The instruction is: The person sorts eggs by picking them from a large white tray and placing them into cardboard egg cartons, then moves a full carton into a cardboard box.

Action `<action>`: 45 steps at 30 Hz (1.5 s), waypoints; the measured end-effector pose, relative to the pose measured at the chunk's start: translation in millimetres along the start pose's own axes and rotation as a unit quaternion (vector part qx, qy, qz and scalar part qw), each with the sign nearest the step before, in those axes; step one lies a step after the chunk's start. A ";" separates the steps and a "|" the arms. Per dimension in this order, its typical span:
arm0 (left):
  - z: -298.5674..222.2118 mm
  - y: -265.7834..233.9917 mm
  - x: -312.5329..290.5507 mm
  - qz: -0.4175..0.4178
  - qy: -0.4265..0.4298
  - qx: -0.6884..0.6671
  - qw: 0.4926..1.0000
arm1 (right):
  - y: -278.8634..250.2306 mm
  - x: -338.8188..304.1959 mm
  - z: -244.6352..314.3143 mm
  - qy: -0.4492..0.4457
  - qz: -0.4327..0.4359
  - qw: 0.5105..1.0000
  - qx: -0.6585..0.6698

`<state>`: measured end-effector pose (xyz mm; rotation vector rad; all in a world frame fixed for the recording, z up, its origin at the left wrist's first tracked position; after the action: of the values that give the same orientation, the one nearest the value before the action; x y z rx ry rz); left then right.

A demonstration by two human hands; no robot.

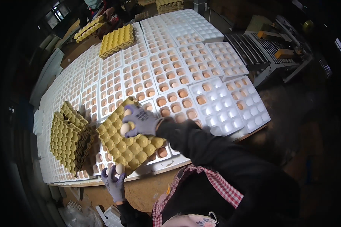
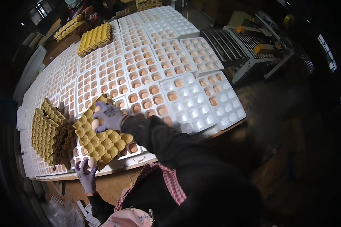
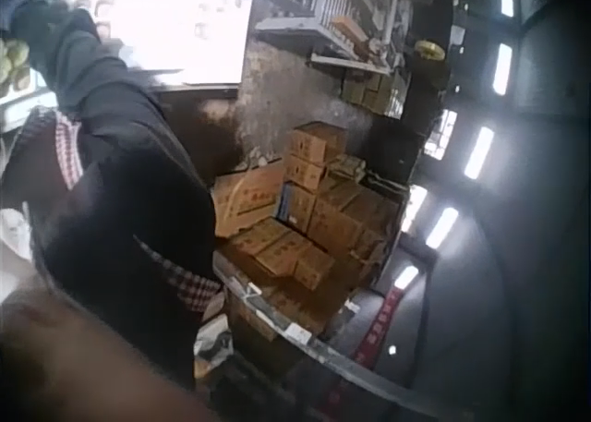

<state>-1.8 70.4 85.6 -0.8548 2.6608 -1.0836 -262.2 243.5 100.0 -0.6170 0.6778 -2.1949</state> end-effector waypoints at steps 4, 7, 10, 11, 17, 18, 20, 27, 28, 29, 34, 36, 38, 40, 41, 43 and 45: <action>-92.0 56.9 -4.3 0.013 -0.041 -0.236 0.971 | -136.7 -131.1 -100.0 0.203 -0.222 0.951 -0.078; -141.0 150.7 13.1 0.113 0.072 -0.146 0.980 | -189.6 -178.1 -161.0 0.268 -0.311 0.886 -0.214; -211.4 248.7 40.4 0.197 0.197 -0.038 0.960 | -207.6 -189.4 -223.0 0.303 -0.217 0.860 -0.350; -223.6 277.8 51.4 0.159 0.313 0.060 0.935 | -205.7 -186.3 -231.8 0.316 -0.163 0.866 -0.353; -229.0 370.1 125.5 0.075 0.267 0.356 0.892 | -178.2 -169.9 -179.3 0.143 -0.103 0.970 -0.166; -236.8 381.3 121.4 0.107 0.269 0.332 0.898 | -174.9 -178.4 -193.2 0.149 -0.040 0.960 -0.233; -257.7 376.0 117.5 0.138 0.273 0.248 0.919 | -176.2 -186.6 -209.5 0.122 -0.059 0.958 -0.253; -260.4 376.6 45.6 0.196 0.300 0.125 0.925 | -188.1 -213.9 -240.7 0.079 -0.133 0.966 -0.207; -258.7 371.4 45.6 0.195 0.276 0.096 0.936 | -188.2 -218.0 -243.3 0.102 -0.156 0.973 -0.132; -255.3 363.4 47.3 0.193 0.252 0.067 0.946 | -187.1 -221.3 -245.3 0.125 -0.177 0.975 -0.057; -244.0 333.9 27.2 0.176 0.155 -0.199 0.951 | -190.4 -231.3 -246.7 0.146 -0.141 0.972 -0.122; -234.3 333.9 21.1 0.150 0.200 -0.197 0.948 | -190.0 -228.6 -234.6 0.163 -0.182 0.963 -0.116; -227.2 343.6 16.6 0.092 0.211 -0.183 0.956 | -187.9 -221.6 -205.7 0.133 -0.214 0.959 -0.129; -227.1 348.6 17.1 0.065 0.196 -0.212 0.955 | -180.6 -220.0 -183.9 0.131 -0.182 0.973 -0.061; -224.0 348.1 14.7 0.059 0.190 -0.216 0.956 | -174.0 -220.7 -179.1 0.121 -0.161 0.979 -0.033; -219.5 347.1 13.9 0.090 0.220 -0.200 0.950 | -164.2 -220.0 -164.6 0.109 -0.178 0.977 -0.048; -207.9 354.4 8.2 0.182 0.382 -0.103 0.900 | -155.6 -212.9 -146.7 0.153 -0.234 0.960 0.019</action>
<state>-237.8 395.0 -3.0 0.1318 3.4042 -1.2266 -301.9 537.2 43.4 -0.4518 0.6954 -2.7769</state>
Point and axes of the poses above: each hand's wrist, its own x-axis towards the middle knuckle, its own y-axis out of the palm, z = x × y, the point moved 1 cm from there along x, towards the middle knuckle, and after that the axes turned 3 degrees about y, right-handed, at the moved point
